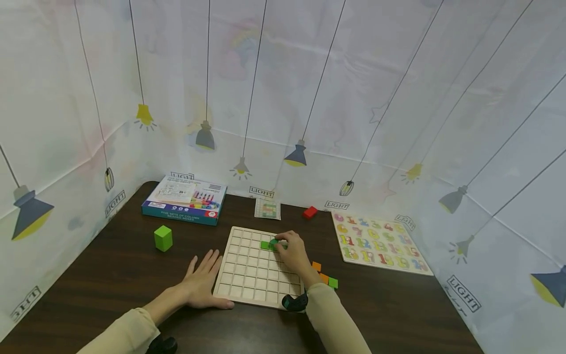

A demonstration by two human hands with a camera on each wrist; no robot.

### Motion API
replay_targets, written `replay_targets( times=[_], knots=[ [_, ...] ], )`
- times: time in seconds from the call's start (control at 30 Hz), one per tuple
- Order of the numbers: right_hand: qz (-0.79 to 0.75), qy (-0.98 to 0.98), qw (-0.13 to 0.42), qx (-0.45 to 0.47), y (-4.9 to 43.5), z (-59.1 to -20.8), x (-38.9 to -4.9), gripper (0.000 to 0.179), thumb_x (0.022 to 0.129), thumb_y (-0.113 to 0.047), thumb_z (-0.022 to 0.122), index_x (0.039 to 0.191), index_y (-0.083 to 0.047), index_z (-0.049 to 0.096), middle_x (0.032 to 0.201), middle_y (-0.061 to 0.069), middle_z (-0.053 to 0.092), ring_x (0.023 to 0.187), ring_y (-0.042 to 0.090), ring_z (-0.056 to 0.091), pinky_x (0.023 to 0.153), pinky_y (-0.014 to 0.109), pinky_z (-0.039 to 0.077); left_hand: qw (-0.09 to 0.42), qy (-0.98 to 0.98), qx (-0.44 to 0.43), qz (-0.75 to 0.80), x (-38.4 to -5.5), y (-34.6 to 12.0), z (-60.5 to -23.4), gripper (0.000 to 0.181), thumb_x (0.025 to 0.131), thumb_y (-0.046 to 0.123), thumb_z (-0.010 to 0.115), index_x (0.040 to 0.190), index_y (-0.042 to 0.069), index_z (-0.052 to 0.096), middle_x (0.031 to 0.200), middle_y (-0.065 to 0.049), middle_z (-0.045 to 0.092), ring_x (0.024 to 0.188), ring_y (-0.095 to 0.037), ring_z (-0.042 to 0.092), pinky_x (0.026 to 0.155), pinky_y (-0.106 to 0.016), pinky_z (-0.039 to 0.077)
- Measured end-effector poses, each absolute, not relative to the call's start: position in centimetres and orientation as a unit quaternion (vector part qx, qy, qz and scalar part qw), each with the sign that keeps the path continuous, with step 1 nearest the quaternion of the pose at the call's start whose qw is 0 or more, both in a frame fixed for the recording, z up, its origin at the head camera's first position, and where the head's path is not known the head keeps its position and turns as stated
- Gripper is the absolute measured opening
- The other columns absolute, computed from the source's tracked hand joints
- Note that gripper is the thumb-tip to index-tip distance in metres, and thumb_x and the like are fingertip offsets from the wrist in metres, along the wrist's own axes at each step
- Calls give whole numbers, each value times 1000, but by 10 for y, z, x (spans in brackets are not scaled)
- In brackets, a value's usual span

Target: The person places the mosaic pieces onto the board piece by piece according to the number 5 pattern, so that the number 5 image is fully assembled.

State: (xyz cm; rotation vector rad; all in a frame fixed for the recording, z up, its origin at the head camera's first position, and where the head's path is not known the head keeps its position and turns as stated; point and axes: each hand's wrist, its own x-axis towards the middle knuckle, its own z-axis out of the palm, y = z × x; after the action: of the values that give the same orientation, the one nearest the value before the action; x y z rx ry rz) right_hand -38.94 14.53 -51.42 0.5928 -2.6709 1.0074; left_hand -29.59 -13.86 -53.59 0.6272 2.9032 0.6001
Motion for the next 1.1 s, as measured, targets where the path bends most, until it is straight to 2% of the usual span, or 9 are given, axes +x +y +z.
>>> replay_targets(
  times=[0.1, 0.5, 0.87, 1.1],
  knots=[
    [343, -912, 99, 201, 137, -518, -390, 19, 92, -13, 62, 110, -7, 67, 108, 7, 57, 106, 28, 51, 86, 44, 46, 54, 955, 207, 204, -295, -138, -538, 130, 60, 87, 55, 151, 2, 15, 156, -17, 6, 143, -30, -2, 106, -59, -6],
    [329, -910, 93, 235, 111, -526, -393, 21, 91, -12, 64, 111, -6, 67, 108, 9, 57, 97, 23, 52, 78, 36, 47, 62, 949, 216, 219, -284, -138, -523, 124, 66, 78, 62, 148, -5, 19, 154, -23, 9, 142, -37, 2, 105, -63, -3],
    [322, -913, 94, 232, 100, -523, -393, 21, 91, -12, 64, 110, -6, 67, 111, 10, 57, 98, 23, 52, 76, 36, 47, 58, 955, 213, 198, -286, -135, -516, 126, 64, 84, 55, 149, -2, 18, 155, -21, 9, 142, -35, 2, 106, -62, -2],
    [320, -909, 102, 247, 99, -520, -395, 23, 89, -9, 65, 112, -6, 67, 112, 9, 59, 102, 25, 52, 81, 39, 47, 58, 954, 213, 205, -286, -137, -515, 126, 65, 82, 57, 149, -2, 17, 155, -21, 8, 142, -35, 1, 106, -61, -2]
  ],
)
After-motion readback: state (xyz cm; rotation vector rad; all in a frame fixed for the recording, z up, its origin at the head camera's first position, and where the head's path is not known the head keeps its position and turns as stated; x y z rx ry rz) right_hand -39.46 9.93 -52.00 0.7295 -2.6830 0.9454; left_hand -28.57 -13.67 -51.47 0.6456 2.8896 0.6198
